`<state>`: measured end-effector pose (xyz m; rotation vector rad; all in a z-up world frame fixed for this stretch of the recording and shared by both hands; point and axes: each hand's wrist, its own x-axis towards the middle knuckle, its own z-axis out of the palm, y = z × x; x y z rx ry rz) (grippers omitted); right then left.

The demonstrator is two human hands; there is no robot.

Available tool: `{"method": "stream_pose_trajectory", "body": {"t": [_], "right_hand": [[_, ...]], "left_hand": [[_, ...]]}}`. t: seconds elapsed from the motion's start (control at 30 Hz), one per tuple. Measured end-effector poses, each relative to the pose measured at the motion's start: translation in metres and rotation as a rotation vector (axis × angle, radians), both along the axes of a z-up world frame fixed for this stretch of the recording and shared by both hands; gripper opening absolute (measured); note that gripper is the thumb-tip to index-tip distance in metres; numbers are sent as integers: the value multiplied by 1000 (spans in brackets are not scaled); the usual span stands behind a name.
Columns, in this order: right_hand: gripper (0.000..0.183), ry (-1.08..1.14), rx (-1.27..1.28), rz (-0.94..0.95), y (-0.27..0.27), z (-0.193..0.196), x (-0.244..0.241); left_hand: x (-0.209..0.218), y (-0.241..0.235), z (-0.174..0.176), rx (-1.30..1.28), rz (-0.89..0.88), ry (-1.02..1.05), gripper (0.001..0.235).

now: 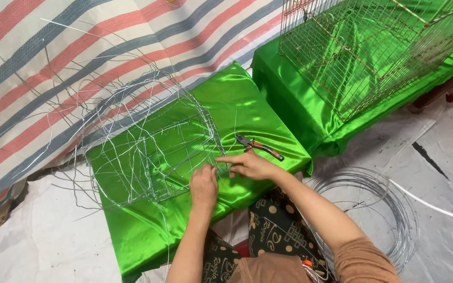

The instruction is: Assembling a wire cage by twisting and cutting thin metal wires using pliers.

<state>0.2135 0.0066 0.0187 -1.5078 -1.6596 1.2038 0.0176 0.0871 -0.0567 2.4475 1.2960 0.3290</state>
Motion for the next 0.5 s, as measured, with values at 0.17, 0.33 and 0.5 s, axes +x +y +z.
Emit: {"method": "stream_pose_trajectory", "body": {"t": [0.17,0.33,0.5], "right_hand": [[63,65,234,-134,-27,-87,-35],[28,69,579,-372,-18,-161,-64],[46,400,598,-386,-32,-97,-67]], "left_hand": [[3,-8,16,-43,29,-110,32],[-2,-4,3,130,-30,-156,31],[-3,4,-8,183,-49,-152,33]]}}
